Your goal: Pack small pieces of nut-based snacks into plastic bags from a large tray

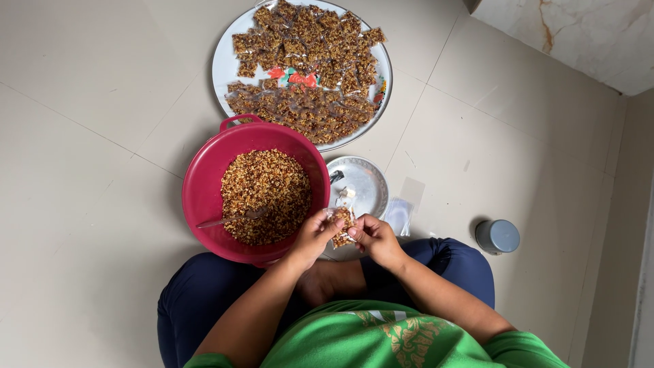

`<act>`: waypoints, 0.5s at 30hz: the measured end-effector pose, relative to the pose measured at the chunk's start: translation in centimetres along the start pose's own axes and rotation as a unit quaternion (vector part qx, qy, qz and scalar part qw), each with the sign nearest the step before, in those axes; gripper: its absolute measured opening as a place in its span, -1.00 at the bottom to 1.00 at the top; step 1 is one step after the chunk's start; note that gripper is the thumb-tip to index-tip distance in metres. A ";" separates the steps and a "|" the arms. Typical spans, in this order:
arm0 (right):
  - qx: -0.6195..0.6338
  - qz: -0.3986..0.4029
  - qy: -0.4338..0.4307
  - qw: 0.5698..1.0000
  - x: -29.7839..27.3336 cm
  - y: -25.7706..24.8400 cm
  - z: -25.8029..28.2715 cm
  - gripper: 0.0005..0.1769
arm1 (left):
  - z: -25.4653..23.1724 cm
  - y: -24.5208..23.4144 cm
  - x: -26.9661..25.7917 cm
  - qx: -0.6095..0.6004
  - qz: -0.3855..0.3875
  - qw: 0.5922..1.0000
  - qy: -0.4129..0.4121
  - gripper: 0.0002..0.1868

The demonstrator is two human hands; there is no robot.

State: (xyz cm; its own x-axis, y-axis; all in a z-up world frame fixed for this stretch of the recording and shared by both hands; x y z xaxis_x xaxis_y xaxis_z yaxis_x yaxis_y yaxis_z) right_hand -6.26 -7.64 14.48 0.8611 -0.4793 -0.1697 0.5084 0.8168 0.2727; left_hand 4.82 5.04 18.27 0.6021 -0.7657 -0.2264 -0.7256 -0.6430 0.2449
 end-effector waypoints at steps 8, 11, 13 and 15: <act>0.011 0.001 0.015 1.000 -0.1 0.0 0.0 -0.77 | -0.1 -0.9 1.0 0.039 0.019 0.999 0.011 -0.72; 0.009 -0.016 0.023 1.000 0.5 -0.1 0.1 -0.76 | 1.0 -0.9 1.4 0.058 0.054 0.997 0.003 -0.68; 0.012 -0.021 0.023 0.999 0.7 0.5 0.9 -0.77 | 2.2 -1.2 2.0 0.080 0.061 0.995 0.007 -0.69; 0.028 -0.011 0.025 0.999 0.9 1.4 2.2 -0.77 | 2.1 -1.6 2.6 0.079 0.054 0.995 0.030 -0.77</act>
State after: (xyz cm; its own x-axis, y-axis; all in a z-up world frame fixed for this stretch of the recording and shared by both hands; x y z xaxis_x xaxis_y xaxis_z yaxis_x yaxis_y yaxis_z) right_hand -4.78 -7.62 16.77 0.8486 -0.4795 -0.2238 0.5287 0.7857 0.3213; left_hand 6.83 4.13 15.29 0.5327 -0.8331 -0.1486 -0.8279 -0.5494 0.1124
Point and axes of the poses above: each hand's wrist, its own x-axis towards the middle knuckle, its own y-axis out of the palm, z = x × y, the point moved 6 cm from there along x, towards the middle knuckle, and after that the axes turned 7 degrees about x, right-handed, at the moved point
